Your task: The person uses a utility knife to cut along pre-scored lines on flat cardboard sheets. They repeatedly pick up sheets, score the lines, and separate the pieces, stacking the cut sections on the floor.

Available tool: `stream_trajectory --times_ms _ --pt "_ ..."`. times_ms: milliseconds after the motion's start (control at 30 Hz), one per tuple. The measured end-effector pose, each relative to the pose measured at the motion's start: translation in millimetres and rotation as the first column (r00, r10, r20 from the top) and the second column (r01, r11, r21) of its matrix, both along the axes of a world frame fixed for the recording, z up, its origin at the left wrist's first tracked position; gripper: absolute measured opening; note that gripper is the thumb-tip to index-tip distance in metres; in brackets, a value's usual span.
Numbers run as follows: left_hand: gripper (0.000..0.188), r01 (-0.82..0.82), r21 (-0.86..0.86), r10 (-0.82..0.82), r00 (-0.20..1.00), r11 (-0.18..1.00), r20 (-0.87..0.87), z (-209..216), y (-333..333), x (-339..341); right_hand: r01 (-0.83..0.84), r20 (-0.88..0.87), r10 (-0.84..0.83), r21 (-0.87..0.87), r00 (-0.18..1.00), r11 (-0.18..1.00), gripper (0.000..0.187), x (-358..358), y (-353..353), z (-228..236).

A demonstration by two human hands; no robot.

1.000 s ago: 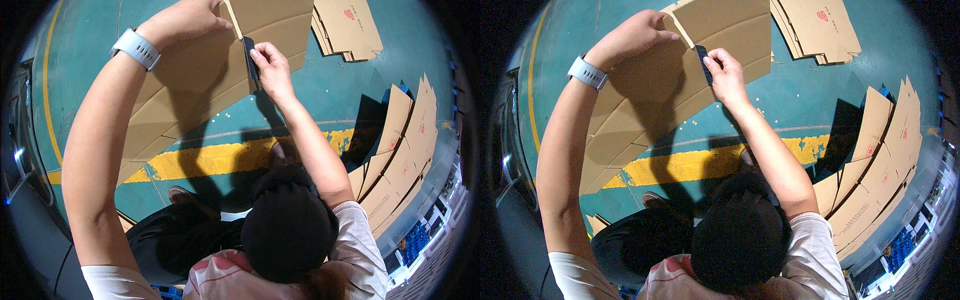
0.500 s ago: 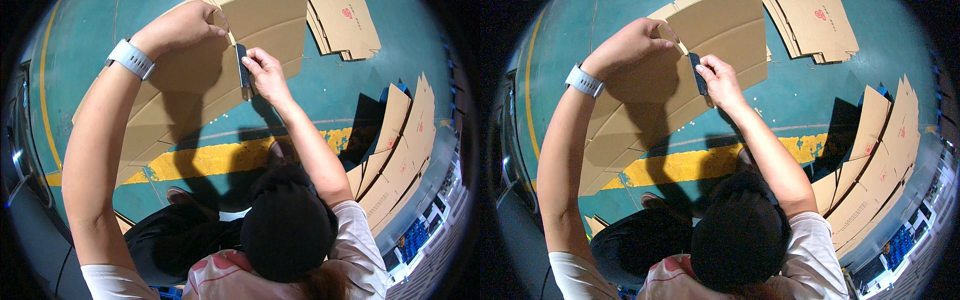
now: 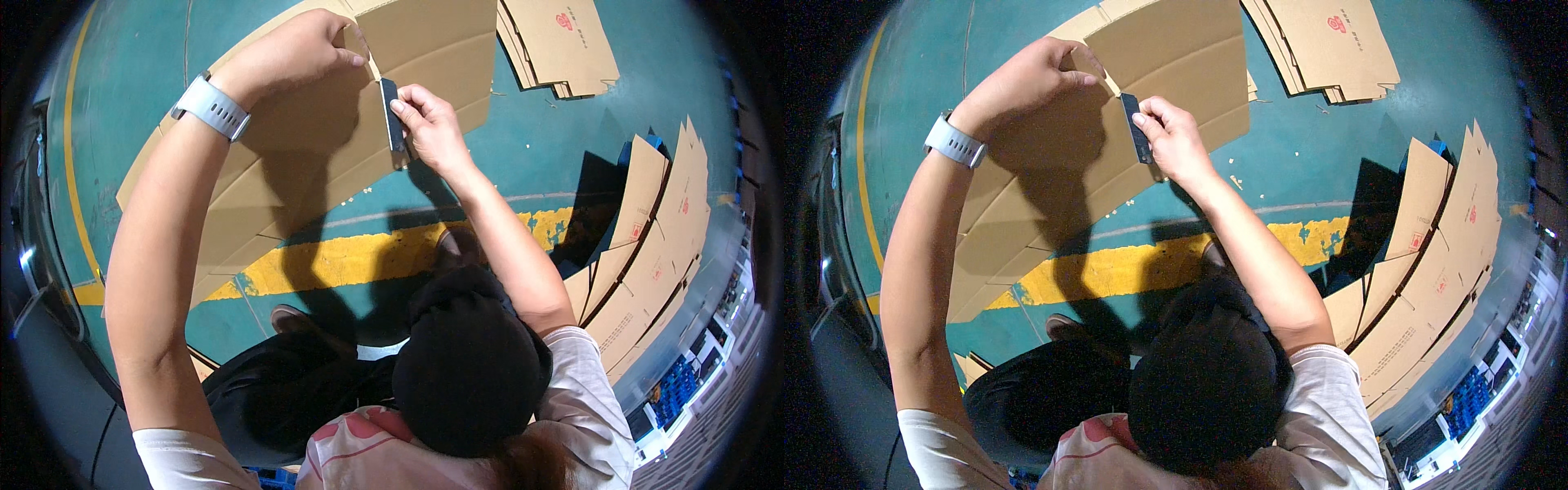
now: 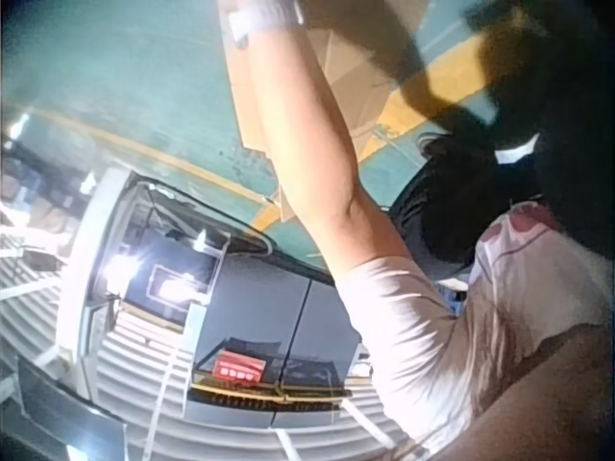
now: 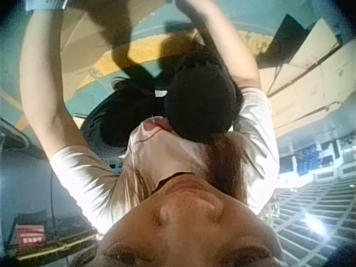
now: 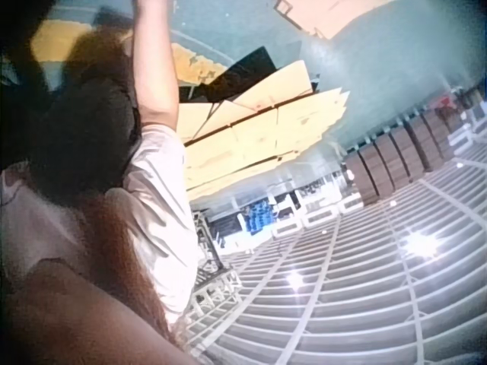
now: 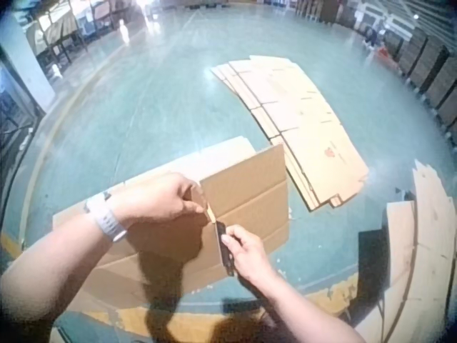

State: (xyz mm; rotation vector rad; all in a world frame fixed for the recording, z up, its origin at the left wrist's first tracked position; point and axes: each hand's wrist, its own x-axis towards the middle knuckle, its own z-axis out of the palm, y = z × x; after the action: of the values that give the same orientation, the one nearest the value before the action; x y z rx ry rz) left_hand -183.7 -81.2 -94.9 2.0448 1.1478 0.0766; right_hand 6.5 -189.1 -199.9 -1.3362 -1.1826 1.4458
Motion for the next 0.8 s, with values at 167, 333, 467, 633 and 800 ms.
stream_trajectory --times_ms 167,333,467,633,800 --pt "0.022 0.011 0.01 -0.01 0.997 1.0 -0.081 -8 3 -3 0.0 -0.076 -0.003 -0.046 0.997 0.999 0.008 -1 -1 -2" --pt "0.021 0.006 0.018 -0.005 0.999 1.0 -0.049 -1 -4 1 0.01 -0.067 -0.015 -0.081 0.998 0.997 0.01 -3 -3 2" --pt "0.02 0.016 0.017 -0.014 0.996 1.0 -0.085 0 -7 -1 -0.005 -0.144 -0.005 -0.07 0.99 0.998 0.011 -7 -10 0" --pt "0.019 -0.025 -0.019 0.022 0.991 0.999 -0.133 3 -13 0 -0.049 -0.13 0.04 -0.061 0.991 0.997 0.012 -4 -15 -3" --pt "0.019 -0.019 -0.039 0.015 0.994 0.999 -0.105 -2 -18 -2 -0.071 -0.177 0.049 -0.119 0.983 0.99 0.013 -4 -18 4"
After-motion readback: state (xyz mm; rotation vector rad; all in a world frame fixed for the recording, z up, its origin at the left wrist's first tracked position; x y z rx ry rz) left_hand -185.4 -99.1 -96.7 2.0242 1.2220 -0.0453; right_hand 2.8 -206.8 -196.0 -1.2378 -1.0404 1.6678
